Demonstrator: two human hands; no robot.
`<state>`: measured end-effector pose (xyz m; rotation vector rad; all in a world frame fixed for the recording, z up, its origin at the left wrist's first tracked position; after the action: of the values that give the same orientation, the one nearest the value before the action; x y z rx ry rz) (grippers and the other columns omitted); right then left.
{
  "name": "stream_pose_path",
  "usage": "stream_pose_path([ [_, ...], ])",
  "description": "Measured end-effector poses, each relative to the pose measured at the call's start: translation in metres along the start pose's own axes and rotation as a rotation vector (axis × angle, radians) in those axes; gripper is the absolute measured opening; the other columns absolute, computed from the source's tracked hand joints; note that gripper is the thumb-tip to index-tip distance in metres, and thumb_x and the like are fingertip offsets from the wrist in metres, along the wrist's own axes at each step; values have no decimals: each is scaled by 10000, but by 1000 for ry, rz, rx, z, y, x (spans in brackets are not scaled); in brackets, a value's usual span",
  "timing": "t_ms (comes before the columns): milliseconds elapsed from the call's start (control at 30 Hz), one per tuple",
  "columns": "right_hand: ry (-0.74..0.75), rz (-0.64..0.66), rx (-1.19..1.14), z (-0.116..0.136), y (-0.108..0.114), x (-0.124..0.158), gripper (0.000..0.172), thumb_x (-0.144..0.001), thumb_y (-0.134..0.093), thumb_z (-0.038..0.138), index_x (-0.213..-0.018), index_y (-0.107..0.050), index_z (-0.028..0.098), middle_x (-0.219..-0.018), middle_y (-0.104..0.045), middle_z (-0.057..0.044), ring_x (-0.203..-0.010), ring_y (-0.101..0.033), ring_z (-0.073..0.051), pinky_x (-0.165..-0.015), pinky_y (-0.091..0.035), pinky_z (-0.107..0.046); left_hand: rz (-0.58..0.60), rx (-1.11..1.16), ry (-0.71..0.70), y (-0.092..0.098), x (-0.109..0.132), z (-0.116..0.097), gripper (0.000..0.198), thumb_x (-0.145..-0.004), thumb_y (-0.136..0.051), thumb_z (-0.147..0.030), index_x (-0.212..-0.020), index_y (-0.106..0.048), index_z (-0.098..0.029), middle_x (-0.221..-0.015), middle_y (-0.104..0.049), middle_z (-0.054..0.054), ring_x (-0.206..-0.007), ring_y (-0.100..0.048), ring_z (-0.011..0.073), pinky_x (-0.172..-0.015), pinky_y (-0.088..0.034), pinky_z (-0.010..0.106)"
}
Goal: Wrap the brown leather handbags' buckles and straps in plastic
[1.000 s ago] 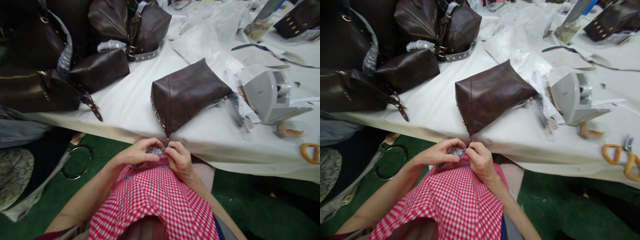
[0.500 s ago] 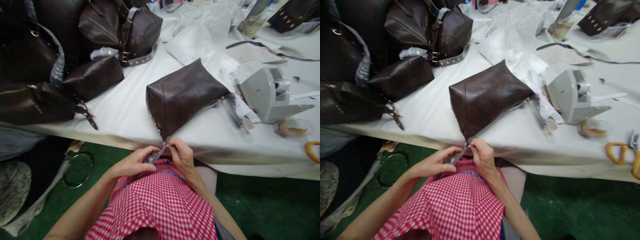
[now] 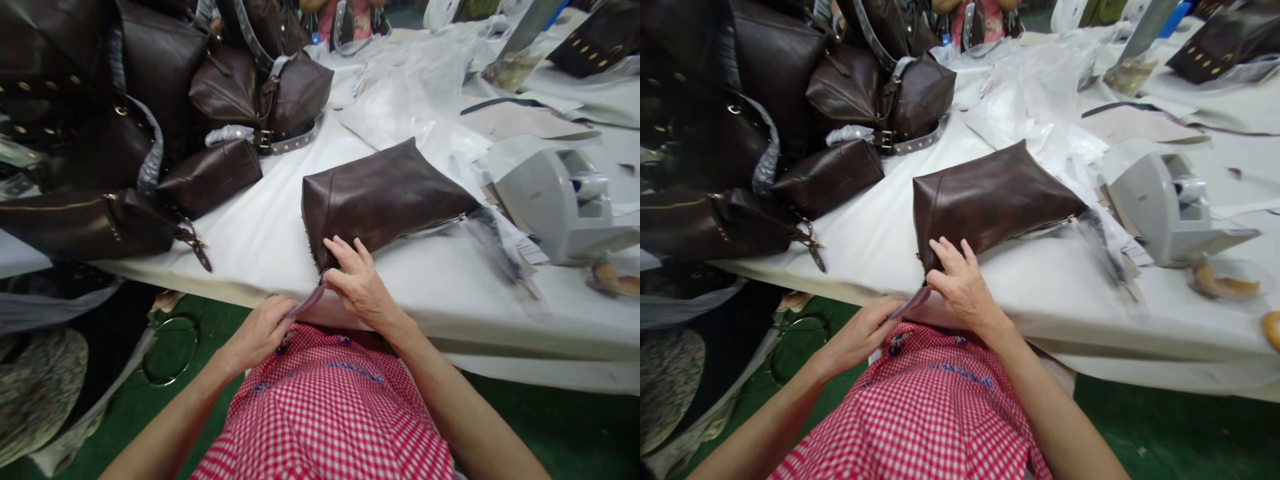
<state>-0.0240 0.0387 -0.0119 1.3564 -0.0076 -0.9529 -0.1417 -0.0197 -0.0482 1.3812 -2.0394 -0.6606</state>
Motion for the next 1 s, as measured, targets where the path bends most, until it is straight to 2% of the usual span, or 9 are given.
stream_pose_path([
  [100, 88, 68, 43, 2, -8, -20, 157, -925, -503, 130, -889, -645, 188, -1462, -491, -135, -1367, -419, -267, -1136, -293, -487, -93, -4, 49, 10, -2, 19, 354, -845, -428, -97, -1103, -657, -183, -1059, -662, 73, -1003, -616, 210, -938, -482, 354],
  [200, 187, 98, 46, 8, -13, -34, 136, -924, -524, 147, -899, -647, 200, -1444, -527, -82, -1341, -440, -271, -1079, -358, -442, -210, -19, 155, 9, 9, 49, 462, -739, -412, -11, -1104, -645, -173, -1001, -680, 60, -966, -622, 204, -921, -477, 351],
  [333, 332, 87, -19, 19, -20, -41, 200, -883, -496, 72, -855, -638, 209, -1330, -624, -49, -1337, -442, -275, -1120, -284, -473, -319, -58, 201, 13, 33, 71, 458, -643, -384, 42, -949, -661, -157, -897, -681, 41, -894, -626, 187, -847, -474, 293],
  [467, 465, 22, -152, 23, -33, -57, 330, -845, -377, -5, -821, -616, 222, -1115, -704, -47, -1253, -522, -255, -1153, -198, -508, 33, 152, 120, 14, 39, 62, 395, -617, -423, 61, -848, -659, -156, -795, -662, -16, -798, -628, 142, -715, -458, 199],
  [533, 542, 4, -212, 29, -38, -61, 344, -854, -354, -1, -849, -604, 236, -977, -712, -25, -1158, -579, -230, -1158, -191, -489, 98, 155, 129, 27, 43, 54, 302, -680, -480, 22, -845, -654, -162, -778, -646, -23, -780, -617, 139, -673, -438, 191],
  [633, 582, -33, -254, 32, -42, -61, 329, -866, -345, 14, -891, -584, 239, -891, -689, -21, -1072, -608, -221, -1154, -206, -473, 41, 22, 170, 41, 37, 41, 100, -747, -603, -113, -822, -622, -175, -694, -555, -37, -680, -551, 127, -592, -380, 196],
  [767, 620, -19, -272, 28, -57, -58, 295, -853, -373, 26, -928, -574, 228, -868, -661, -38, -1067, -614, -236, -1126, -284, -498, -70, 98, 239, 27, 14, 29, 145, -753, -690, -260, -816, -581, -186, -655, -478, -56, -607, -471, 105, -539, -329, 193],
  [900, 626, 70, -314, 30, -57, -58, 278, -877, -349, 33, -838, -554, 216, -794, -615, -41, -1054, -619, -237, -1102, -350, -525, -255, 266, 370, 21, -3, 32, 183, -816, -605, -309, -708, -532, -180, -653, -498, -44, -624, -466, 108, -560, -348, 202],
  [1000, 628, 206, -280, 38, -44, -61, 256, -895, -380, 36, -843, -566, 205, -870, -635, -62, -1111, -597, -227, -1114, -364, -498, -283, 348, 326, 20, -9, 27, 157, -861, -481, -232, -721, -523, -176, -679, -541, -29, -644, -497, 114, -595, -386, 209],
])
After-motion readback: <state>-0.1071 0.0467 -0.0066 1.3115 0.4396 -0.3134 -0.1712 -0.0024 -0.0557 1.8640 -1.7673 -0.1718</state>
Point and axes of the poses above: each hand's wrist, its own x-axis away from the middle knuckle, its own y-axis out of the back of the hand, z = x × y, the point moved 10 cm from there along -x, towards the middle knuckle
